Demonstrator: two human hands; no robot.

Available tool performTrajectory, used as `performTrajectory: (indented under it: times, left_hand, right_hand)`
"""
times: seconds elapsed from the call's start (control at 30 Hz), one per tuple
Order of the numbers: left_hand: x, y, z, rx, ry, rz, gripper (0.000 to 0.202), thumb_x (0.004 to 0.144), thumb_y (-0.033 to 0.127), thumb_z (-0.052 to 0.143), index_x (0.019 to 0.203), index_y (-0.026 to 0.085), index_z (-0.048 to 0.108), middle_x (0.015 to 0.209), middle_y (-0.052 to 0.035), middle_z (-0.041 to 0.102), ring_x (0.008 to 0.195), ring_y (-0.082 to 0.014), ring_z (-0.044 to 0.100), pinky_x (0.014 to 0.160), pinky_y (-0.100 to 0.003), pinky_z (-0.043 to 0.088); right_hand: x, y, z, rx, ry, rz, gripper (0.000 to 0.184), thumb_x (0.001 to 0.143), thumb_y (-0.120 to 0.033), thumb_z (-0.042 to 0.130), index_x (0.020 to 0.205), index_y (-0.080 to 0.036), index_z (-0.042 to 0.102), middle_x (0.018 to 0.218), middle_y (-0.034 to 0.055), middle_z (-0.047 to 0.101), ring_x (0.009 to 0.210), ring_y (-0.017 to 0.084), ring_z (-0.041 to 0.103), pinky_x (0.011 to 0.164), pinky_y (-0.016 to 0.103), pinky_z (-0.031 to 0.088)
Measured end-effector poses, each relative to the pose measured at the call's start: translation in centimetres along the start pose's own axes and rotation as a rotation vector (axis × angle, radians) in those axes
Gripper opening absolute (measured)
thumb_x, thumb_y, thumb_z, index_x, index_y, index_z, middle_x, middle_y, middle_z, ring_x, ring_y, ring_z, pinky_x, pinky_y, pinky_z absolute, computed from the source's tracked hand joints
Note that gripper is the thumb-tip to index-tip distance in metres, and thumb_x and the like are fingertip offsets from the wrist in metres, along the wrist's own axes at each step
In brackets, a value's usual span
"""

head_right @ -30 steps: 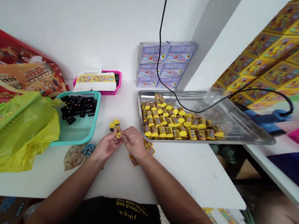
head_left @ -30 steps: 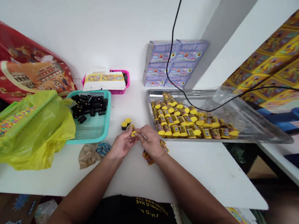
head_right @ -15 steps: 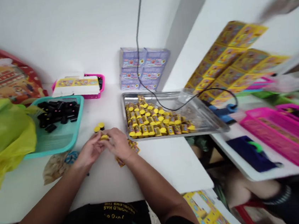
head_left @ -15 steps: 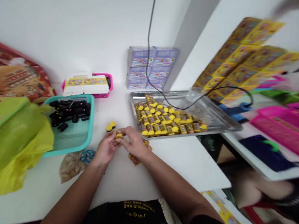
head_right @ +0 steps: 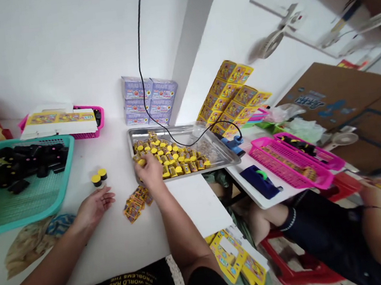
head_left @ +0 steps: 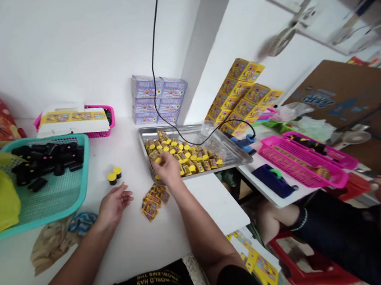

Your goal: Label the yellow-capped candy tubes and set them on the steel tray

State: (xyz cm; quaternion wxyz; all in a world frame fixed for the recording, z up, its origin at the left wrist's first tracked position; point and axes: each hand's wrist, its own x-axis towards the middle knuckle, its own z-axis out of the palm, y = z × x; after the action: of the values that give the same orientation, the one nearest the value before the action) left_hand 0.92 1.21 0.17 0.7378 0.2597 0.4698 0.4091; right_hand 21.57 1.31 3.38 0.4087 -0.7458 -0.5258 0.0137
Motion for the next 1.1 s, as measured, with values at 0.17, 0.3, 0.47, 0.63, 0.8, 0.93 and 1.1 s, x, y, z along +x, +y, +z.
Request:
performTrajectory:
  times: [0.17,0.3,0.47,0.63,0.8,0.93,1.1]
  left_hand:
    - [-0.3,-1.4,0.4,0.121,-0.031,0.125,0.036,0.066,0.043,0.075,0.078,0.014,0.056,0.060,-0.0023,0.065,0.044,-0.0103,0.056,0.040,-0.018,0.033]
    - [-0.2,-2.0,0.6,0.261,-0.061,0.222,0.038,0.061,0.047,0.075,0.066,0.016,0.054,0.053,0.0002,0.060,0.038,-0.0090,0.051,0.037,-0.019,0.028]
    - [0.2,-1.8,0.3,0.365,-0.017,0.302,0.042,0.062,0.049,0.073,0.057,0.019,0.045,0.042,0.0051,0.049,0.033,-0.0073,0.041,0.036,-0.020,0.024]
    - [-0.1,0.3,-0.4,0.610,0.028,0.440,0.045,0.071,0.052,0.067,0.050,0.020,0.043,0.038,0.0057,0.039,0.036,-0.0083,0.037,0.042,-0.022,0.027]
    - [-2.8,2.7,-3.1,0.873,0.022,0.602,0.034,0.047,0.029,0.088,0.053,0.020,0.055,0.051,0.0026,0.045,0.053,-0.0140,0.043,0.051,-0.024,0.026]
    - [-4.9,2.6,-7.9,0.798,0.146,0.536,0.033,0.049,0.012,0.086,0.056,0.022,0.055,0.053,0.0025,0.039,0.068,-0.0190,0.052,0.056,-0.022,0.028]
    - [-5.4,2.5,-11.5,0.923,0.114,0.544,0.030,0.066,0.017,0.075,0.050,0.021,0.050,0.058,0.0004,0.045,0.069,-0.0175,0.049,0.063,-0.022,0.032]
  right_hand:
    - [5.3,5.1,-4.5,-0.421,0.103,0.152,0.034,0.080,-0.039,0.059,0.104,-0.015,0.062,0.089,0.0106,0.069,0.083,0.023,0.064,0.075,0.031,0.045]
    - [8.2,8.9,-6.3,-0.574,0.099,0.186,0.038,0.082,-0.037,0.059,0.108,-0.010,0.062,0.096,0.0168,0.068,0.090,0.027,0.062,0.077,0.034,0.044]
    - [6.4,9.2,-6.4,-0.434,0.204,-0.052,0.034,0.079,-0.043,0.062,0.089,-0.011,0.069,0.089,0.0168,0.066,0.089,0.028,0.059,0.078,0.039,0.044]
    - [-1.8,4.9,-4.5,0.026,0.244,-0.176,0.032,0.084,-0.046,0.058,0.082,-0.015,0.067,0.074,0.0061,0.063,0.064,0.018,0.058,0.064,0.032,0.048]
    - [-9.2,2.1,-2.8,0.210,-0.118,-0.287,0.027,0.086,-0.041,0.058,0.073,-0.019,0.065,0.068,0.0015,0.060,0.059,0.014,0.054,0.058,0.027,0.046]
    - [-11.0,2.7,-1.7,0.213,-0.177,-0.249,0.026,0.086,-0.040,0.057,0.070,-0.020,0.064,0.067,0.0017,0.061,0.059,0.015,0.056,0.058,0.028,0.046]
    - [-11.0,3.8,-0.8,0.226,-0.179,-0.159,0.028,0.084,-0.043,0.056,0.069,-0.021,0.064,0.069,0.0023,0.064,0.062,0.016,0.058,0.061,0.029,0.047]
